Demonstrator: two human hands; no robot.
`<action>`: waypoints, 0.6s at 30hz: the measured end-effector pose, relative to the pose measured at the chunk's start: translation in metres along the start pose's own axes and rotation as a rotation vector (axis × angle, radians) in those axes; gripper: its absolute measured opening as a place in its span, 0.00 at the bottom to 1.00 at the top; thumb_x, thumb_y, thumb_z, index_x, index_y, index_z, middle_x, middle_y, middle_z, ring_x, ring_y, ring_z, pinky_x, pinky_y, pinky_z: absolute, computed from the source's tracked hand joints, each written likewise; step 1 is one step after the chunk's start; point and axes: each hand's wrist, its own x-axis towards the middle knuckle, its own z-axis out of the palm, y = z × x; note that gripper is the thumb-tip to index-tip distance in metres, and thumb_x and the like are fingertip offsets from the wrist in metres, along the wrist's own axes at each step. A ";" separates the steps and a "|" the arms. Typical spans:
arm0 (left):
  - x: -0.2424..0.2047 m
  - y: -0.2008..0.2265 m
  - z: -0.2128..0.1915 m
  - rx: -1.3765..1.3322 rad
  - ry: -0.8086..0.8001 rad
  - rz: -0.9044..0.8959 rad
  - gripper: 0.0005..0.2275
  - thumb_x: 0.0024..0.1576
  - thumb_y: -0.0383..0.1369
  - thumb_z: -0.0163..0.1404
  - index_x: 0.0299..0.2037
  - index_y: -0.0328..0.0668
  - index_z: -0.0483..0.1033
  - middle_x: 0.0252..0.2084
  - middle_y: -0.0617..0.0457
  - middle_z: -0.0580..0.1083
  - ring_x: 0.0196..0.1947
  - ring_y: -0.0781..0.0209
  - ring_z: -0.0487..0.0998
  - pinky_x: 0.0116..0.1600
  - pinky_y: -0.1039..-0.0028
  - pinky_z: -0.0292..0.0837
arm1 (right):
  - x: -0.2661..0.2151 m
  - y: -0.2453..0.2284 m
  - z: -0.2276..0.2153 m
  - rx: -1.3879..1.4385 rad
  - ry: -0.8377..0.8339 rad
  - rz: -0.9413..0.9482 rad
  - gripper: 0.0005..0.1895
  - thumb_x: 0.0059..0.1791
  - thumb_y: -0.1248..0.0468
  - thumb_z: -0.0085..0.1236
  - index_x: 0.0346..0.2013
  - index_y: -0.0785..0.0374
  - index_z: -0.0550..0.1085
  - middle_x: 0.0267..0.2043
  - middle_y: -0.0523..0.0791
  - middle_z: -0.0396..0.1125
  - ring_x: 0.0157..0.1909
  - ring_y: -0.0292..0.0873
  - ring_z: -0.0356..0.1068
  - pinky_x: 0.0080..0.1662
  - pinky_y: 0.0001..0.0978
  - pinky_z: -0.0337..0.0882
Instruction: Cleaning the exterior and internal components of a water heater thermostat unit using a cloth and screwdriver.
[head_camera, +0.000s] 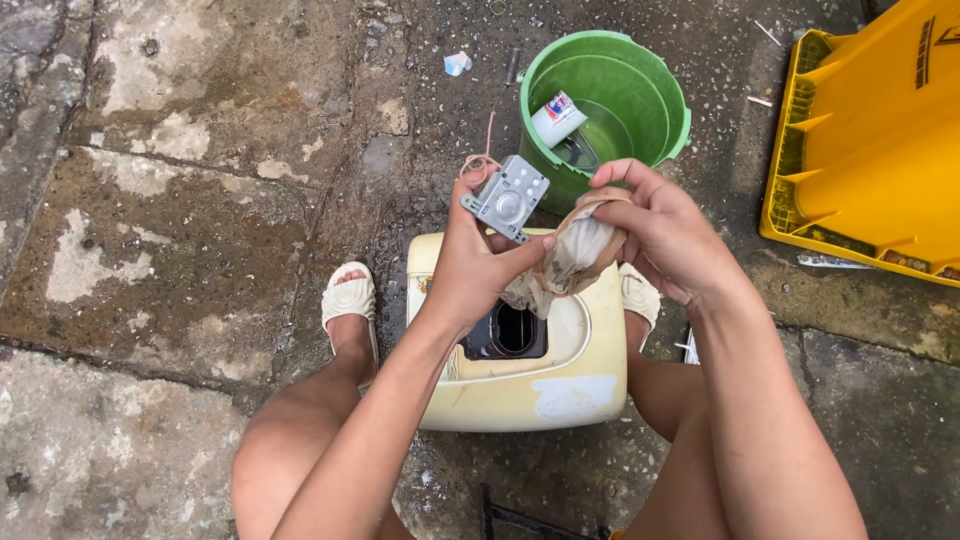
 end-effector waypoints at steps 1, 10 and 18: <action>0.001 0.000 -0.003 0.010 0.013 0.014 0.36 0.50 0.21 0.60 0.66 0.37 0.48 0.60 0.42 0.64 0.45 0.57 0.80 0.46 0.78 0.85 | -0.002 -0.001 0.002 0.017 -0.010 0.012 0.16 0.51 0.75 0.50 0.53 0.68 0.64 0.38 0.53 0.73 0.31 0.46 0.78 0.34 0.40 0.82; 0.004 0.009 -0.002 0.038 0.098 0.115 0.33 0.49 0.19 0.56 0.64 0.39 0.51 0.55 0.43 0.69 0.43 0.57 0.81 0.46 0.71 0.84 | -0.002 0.003 0.002 0.159 -0.034 -0.126 0.16 0.49 0.78 0.50 0.51 0.68 0.64 0.34 0.46 0.65 0.35 0.44 0.77 0.39 0.42 0.83; 0.006 0.007 0.000 0.033 0.105 0.216 0.30 0.53 0.20 0.55 0.64 0.36 0.52 0.56 0.41 0.70 0.48 0.55 0.82 0.53 0.70 0.83 | -0.003 0.012 0.011 0.408 0.032 -0.264 0.14 0.51 0.78 0.48 0.49 0.65 0.62 0.35 0.45 0.61 0.42 0.45 0.75 0.44 0.41 0.82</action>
